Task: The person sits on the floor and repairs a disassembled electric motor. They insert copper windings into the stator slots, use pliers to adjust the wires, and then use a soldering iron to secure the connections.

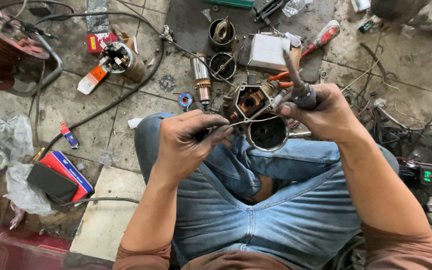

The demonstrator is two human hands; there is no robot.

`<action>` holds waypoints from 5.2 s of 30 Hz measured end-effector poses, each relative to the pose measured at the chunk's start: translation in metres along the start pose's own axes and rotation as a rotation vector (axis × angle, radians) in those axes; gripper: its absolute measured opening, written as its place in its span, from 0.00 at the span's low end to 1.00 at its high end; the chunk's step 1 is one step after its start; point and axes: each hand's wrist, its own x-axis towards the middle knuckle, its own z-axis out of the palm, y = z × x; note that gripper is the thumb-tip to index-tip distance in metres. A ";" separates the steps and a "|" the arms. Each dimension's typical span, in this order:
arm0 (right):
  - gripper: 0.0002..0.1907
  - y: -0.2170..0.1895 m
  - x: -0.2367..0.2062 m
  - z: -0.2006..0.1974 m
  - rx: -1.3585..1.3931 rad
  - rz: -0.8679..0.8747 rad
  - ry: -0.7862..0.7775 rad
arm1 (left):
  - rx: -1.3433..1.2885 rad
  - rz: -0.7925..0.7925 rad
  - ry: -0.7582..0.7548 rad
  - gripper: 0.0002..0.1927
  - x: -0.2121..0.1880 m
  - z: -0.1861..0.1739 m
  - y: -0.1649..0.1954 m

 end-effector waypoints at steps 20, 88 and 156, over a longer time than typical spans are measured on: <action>0.08 0.014 -0.008 0.009 -0.127 0.031 0.097 | -0.442 -0.396 0.293 0.12 -0.016 0.065 -0.039; 0.20 -0.037 -0.058 -0.004 -1.166 -0.273 0.206 | 0.071 0.115 0.417 0.09 -0.022 0.086 -0.085; 0.16 -0.045 -0.053 0.000 -1.361 -0.446 0.199 | 0.047 0.090 0.405 0.08 -0.021 0.090 -0.085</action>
